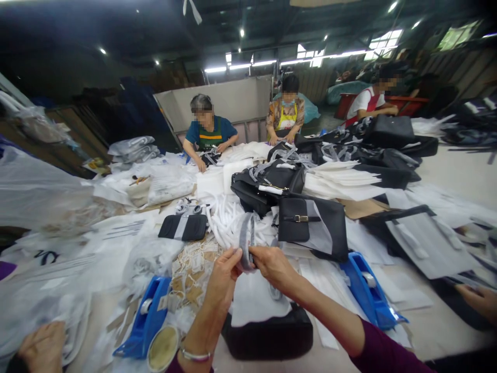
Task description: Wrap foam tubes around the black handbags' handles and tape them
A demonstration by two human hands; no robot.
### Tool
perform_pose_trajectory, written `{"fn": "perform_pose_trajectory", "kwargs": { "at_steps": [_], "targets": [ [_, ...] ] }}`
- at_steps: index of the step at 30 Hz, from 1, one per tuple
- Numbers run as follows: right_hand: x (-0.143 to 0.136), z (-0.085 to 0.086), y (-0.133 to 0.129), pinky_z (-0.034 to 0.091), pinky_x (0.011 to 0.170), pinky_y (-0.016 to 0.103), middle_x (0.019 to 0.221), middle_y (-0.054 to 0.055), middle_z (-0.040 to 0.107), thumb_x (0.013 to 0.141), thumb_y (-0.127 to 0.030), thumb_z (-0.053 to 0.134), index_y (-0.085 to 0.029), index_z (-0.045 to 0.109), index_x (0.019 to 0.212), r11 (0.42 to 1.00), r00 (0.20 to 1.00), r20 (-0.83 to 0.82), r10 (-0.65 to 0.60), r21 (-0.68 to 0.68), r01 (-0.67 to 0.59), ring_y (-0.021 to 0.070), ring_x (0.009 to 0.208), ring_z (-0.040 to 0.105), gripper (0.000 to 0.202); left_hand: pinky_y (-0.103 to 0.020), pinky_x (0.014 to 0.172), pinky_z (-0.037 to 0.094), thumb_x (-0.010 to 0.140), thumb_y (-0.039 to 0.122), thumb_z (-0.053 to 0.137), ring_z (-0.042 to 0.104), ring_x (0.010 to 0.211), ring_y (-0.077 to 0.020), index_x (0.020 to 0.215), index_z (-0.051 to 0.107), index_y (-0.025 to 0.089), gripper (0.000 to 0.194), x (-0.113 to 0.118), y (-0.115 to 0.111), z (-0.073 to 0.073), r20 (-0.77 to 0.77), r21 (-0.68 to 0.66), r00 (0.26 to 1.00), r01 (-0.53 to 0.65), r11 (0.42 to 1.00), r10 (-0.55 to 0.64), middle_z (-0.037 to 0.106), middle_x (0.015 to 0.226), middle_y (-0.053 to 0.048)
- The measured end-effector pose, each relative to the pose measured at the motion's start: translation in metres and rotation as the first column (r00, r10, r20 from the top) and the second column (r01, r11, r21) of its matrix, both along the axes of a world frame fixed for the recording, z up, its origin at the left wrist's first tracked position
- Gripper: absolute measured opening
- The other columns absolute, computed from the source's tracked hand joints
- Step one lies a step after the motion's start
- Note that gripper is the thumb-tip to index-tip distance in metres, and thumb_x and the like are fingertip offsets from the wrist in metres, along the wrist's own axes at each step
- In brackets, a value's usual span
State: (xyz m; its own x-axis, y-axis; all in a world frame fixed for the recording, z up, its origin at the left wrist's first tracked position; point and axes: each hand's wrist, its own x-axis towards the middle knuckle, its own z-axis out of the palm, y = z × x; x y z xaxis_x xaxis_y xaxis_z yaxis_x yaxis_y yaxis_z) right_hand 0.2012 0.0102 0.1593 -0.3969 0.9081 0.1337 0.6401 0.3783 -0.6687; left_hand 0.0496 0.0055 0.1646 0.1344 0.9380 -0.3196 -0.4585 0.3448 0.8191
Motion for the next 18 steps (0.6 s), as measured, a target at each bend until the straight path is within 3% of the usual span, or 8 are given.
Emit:
{"fn": "perform_pose_trajectory", "kwargs": {
  "at_steps": [3, 6, 9, 13, 18],
  "targets": [
    [-0.002, -0.003, 0.002, 0.034, 0.063, 0.024, 0.073, 0.003, 0.059, 0.088, -0.014, 0.042, -0.018, 0.06, 0.084, 0.988, 0.998, 0.004, 0.061, 0.144, -0.061, 0.0141, 0.067, 0.052, 0.019, -0.021, 0.058, 0.048, 0.07, 0.026, 0.074, 0.058, 0.056, -0.0094, 0.079, 0.068, 0.011, 0.019, 0.0, -0.003, 0.006, 0.019, 0.017, 1.0, 0.023, 1.0, -0.023, 0.064, 0.066, -0.001],
    [-0.005, -0.01, 0.001, 0.035, 0.064, 0.024, 0.071, 0.002, 0.056, 0.09, -0.015, 0.038, -0.017, 0.058, 0.078, 0.979, 0.986, -0.152, 0.07, 0.202, -0.038, 0.0141, 0.066, 0.051, 0.023, -0.021, 0.061, 0.049, 0.072, 0.024, 0.073, 0.06, 0.06, -0.0099, 0.085, 0.068, 0.011, 0.019, 0.0, -0.009, 0.012, 0.009, 0.078, 0.998, 0.069, 0.995, -0.07, 0.068, 0.073, -0.003],
    [-0.008, -0.01, -0.004, 0.038, 0.067, 0.024, 0.075, 0.001, 0.059, 0.091, -0.017, 0.042, -0.018, 0.06, 0.086, 0.994, 0.919, -0.39, -0.056, 0.068, 0.089, 0.0135, 0.068, 0.054, 0.019, -0.021, 0.065, 0.05, 0.071, 0.023, 0.073, 0.063, 0.064, -0.0112, 0.094, 0.068, 0.012, 0.026, 0.001, -0.013, 0.01, -0.02, 0.123, 0.999, 0.032, 0.992, -0.03, 0.07, 0.078, -0.004],
    [-0.009, 0.001, -0.014, 0.039, 0.07, 0.024, 0.077, 0.0, 0.057, 0.086, -0.026, 0.055, -0.018, 0.063, 0.08, 0.945, 0.768, -0.554, -0.321, -0.139, 0.295, 0.0141, 0.073, 0.053, 0.013, -0.025, 0.074, 0.051, 0.073, 0.026, 0.072, 0.067, 0.077, -0.0148, 0.11, 0.064, 0.016, 0.039, 0.003, -0.013, -0.006, -0.098, 0.189, 0.987, -0.109, 0.976, 0.13, 0.072, 0.091, -0.005],
    [-0.02, 0.005, -0.023, 0.04, 0.066, 0.024, 0.071, 0.0, 0.052, 0.082, -0.04, 0.059, -0.016, 0.064, 0.072, 0.912, 0.706, -0.603, -0.37, -0.38, 0.154, 0.0148, 0.071, 0.048, 0.027, -0.037, 0.102, 0.042, 0.077, 0.033, 0.068, 0.058, 0.115, -0.0241, 0.124, 0.059, 0.02, 0.049, 0.014, -0.022, -0.025, -0.299, 0.27, 0.93, -0.134, 0.953, 0.216, 0.064, 0.122, -0.008]
  ]
}}
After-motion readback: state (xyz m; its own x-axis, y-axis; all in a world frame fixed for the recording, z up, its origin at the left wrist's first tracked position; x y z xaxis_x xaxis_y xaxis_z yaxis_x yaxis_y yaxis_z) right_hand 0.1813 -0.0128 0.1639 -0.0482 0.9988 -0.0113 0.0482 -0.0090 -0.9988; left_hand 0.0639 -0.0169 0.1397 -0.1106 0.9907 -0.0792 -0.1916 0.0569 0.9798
